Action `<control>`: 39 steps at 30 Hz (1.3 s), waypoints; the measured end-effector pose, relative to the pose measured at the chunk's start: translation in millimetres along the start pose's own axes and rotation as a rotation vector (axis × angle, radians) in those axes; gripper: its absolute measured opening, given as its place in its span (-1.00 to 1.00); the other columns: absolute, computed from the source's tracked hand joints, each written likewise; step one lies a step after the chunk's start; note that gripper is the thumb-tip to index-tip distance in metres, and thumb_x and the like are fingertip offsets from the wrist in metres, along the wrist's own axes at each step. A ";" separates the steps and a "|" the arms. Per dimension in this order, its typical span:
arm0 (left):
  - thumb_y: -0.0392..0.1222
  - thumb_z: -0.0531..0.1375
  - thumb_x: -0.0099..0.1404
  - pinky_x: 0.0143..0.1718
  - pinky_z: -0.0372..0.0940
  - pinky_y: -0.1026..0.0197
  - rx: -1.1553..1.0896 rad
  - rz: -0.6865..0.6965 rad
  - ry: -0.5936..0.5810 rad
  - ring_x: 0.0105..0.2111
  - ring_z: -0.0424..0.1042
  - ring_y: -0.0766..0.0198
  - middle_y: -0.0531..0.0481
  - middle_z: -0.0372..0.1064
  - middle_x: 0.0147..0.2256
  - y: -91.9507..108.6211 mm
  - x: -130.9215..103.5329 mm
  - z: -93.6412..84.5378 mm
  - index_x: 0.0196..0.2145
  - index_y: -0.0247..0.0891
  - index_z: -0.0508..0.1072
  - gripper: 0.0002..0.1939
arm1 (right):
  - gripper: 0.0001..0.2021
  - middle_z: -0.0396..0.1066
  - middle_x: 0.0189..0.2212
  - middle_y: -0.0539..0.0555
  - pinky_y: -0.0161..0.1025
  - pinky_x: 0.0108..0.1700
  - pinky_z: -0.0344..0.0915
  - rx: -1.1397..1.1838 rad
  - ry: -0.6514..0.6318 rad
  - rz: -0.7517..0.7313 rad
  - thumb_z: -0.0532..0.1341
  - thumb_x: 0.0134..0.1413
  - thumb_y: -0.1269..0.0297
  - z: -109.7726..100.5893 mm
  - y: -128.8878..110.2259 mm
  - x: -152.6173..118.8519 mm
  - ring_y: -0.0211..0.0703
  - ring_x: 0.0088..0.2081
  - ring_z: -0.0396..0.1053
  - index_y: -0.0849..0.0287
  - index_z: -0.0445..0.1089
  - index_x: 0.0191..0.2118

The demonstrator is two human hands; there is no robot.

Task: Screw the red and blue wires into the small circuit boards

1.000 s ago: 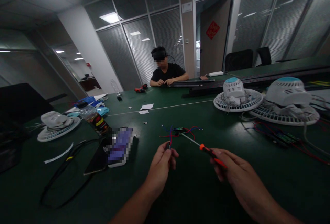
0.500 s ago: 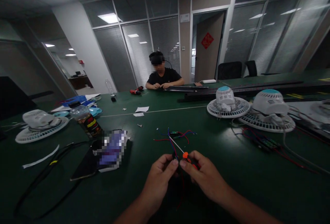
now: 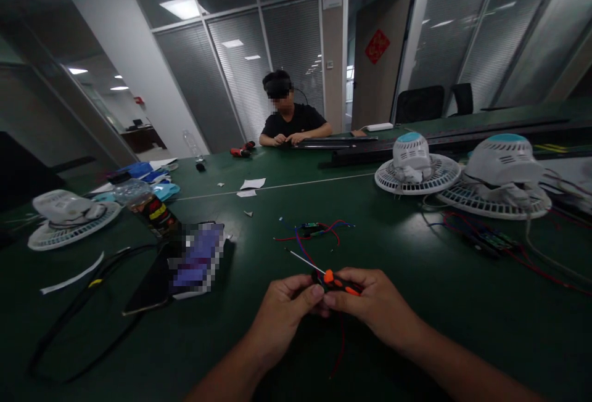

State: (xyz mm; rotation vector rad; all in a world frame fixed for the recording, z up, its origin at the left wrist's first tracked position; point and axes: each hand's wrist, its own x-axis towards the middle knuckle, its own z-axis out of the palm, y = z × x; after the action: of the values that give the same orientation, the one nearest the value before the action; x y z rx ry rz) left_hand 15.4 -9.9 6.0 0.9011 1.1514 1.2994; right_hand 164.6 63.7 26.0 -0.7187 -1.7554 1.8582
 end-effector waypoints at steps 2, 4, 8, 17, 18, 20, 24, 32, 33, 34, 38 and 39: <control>-0.18 0.21 0.15 -0.35 0.26 0.22 0.036 0.011 0.011 -0.45 0.35 0.31 -0.05 0.40 -0.45 -0.4 -0.3 1.0 -0.32 -0.38 0.50 -0.80 | -0.93 0.41 -0.57 -0.07 -0.32 -0.31 0.27 0.035 0.004 0.031 0.27 -0.14 0.31 0.4 0.0 -0.8 -0.28 -0.47 0.36 0.17 0.47 -0.44; -0.18 0.20 0.15 -0.34 0.26 0.22 0.077 0.026 0.035 -0.44 0.35 0.31 -0.04 0.41 -0.44 0.1 -0.8 3.1 -0.30 -0.36 0.49 -0.80 | -0.93 0.38 -0.62 -0.10 -0.35 -0.37 0.26 0.059 0.023 0.060 0.26 -0.12 0.33 1.1 0.5 -1.6 -0.32 -0.53 0.33 0.18 0.46 -0.43; -0.16 0.21 0.14 -0.35 0.25 0.25 0.155 0.056 0.081 -0.45 0.34 0.31 -0.02 0.41 -0.46 3.2 -2.0 8.2 -0.34 -0.36 0.49 -0.80 | -0.93 0.41 -0.57 -0.07 -0.35 -0.38 0.25 0.071 0.050 0.067 0.24 -0.10 0.34 0.2 3.1 -2.4 -0.31 -0.51 0.33 0.19 0.46 -0.42; -0.15 0.19 0.16 -0.35 0.26 0.25 0.154 0.051 0.039 -0.45 0.36 0.31 -0.03 0.41 -0.42 -0.9 -3.4 5.8 -0.28 -0.35 0.44 -0.78 | -0.87 0.42 -0.52 -0.05 -0.28 -0.32 0.27 0.078 0.006 0.049 0.28 -0.18 0.32 -2.5 3.7 -3.2 -0.24 -0.44 0.36 0.20 0.43 -0.40; -0.15 0.19 0.16 -0.35 0.27 0.24 0.154 0.052 0.027 -0.44 0.36 0.31 -0.04 0.41 -0.41 -1.0 -3.4 5.3 -0.28 -0.36 0.43 -0.78 | -0.87 0.41 -0.52 -0.06 -0.29 -0.32 0.27 0.085 0.003 0.056 0.28 -0.17 0.31 -1.9 2.9 -3.6 -0.25 -0.44 0.36 0.19 0.42 -0.40; -0.15 0.18 0.17 -0.32 0.27 0.23 0.163 0.052 0.005 -0.42 0.37 0.29 -0.04 0.40 -0.41 -0.5 -3.2 4.2 -0.28 -0.35 0.43 -0.78 | -0.88 0.39 -0.53 -0.06 -0.32 -0.35 0.26 0.092 -0.001 0.074 0.27 -0.16 0.30 -0.9 1.3 -4.4 -0.28 -0.47 0.34 0.19 0.42 -0.40; -0.16 0.16 0.19 -0.26 0.27 0.21 0.187 0.072 -0.035 -0.36 0.37 0.26 -0.04 0.39 -0.38 -0.5 -3.2 2.1 -0.29 -0.35 0.42 -0.81 | -0.89 0.32 -0.60 -0.11 -0.39 -0.46 0.22 0.073 -0.003 0.111 0.25 -0.12 0.31 -1.0 -0.1 -4.5 -0.37 -0.58 0.25 0.20 0.42 -0.39; -0.16 0.17 0.18 -0.26 0.28 0.21 0.158 0.100 0.041 -0.35 0.38 0.26 -0.06 0.41 -0.33 -0.3 -4.0 4.5 -0.23 -0.33 0.41 -0.78 | -0.87 0.37 -0.49 -0.05 -0.33 -0.35 0.23 -0.042 0.015 0.040 0.26 -0.15 0.33 -2.0 -1.5 -6.5 -0.27 -0.43 0.32 0.20 0.37 -0.38; -0.15 0.17 0.18 -0.27 0.28 0.22 0.155 0.110 0.059 -0.35 0.38 0.27 -0.05 0.42 -0.34 0.0 -4.2 5.2 -0.24 -0.32 0.41 -0.78 | -0.88 0.36 -0.51 -0.06 -0.33 -0.36 0.23 -0.064 0.023 0.036 0.25 -0.15 0.32 -1.3 -1.9 -7.7 -0.27 -0.45 0.31 0.20 0.37 -0.39; -0.15 0.18 0.18 -0.28 0.28 0.23 0.153 0.117 0.072 -0.36 0.38 0.27 -0.04 0.42 -0.35 0.4 -4.6 5.7 -0.26 -0.32 0.42 -0.79 | -0.89 0.35 -0.52 -0.06 -0.33 -0.38 0.22 -0.087 0.031 0.031 0.25 -0.15 0.32 -0.7 -2.2 -8.9 -0.27 -0.46 0.29 0.20 0.37 -0.40; -0.15 0.20 0.15 -0.30 0.28 0.25 0.179 0.106 0.072 -0.39 0.38 0.27 -0.01 0.42 -0.41 2.1 -6.4 5.9 -0.33 -0.31 0.44 -0.82 | -0.93 0.30 -0.54 -0.07 -0.34 -0.43 0.15 -0.184 0.072 0.000 0.23 -0.12 0.31 -0.3 -3.4 -13.0 -0.29 -0.48 0.23 0.19 0.39 -0.46; -0.16 0.20 0.15 -0.28 0.28 0.25 0.194 0.104 0.066 -0.38 0.38 0.27 0.00 0.43 -0.41 2.7 -6.8 5.5 -0.33 -0.31 0.45 -0.83 | -0.93 0.28 -0.54 -0.07 -0.35 -0.43 0.14 -0.206 0.081 -0.011 0.24 -0.12 0.31 -0.8 -3.5 -13.5 -0.29 -0.49 0.22 0.19 0.39 -0.48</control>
State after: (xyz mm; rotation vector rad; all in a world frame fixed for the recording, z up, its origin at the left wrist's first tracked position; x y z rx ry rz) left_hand 20.6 -15.7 10.7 1.0793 1.3134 1.3254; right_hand 175.2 55.5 30.2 -0.8464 -1.9120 1.6327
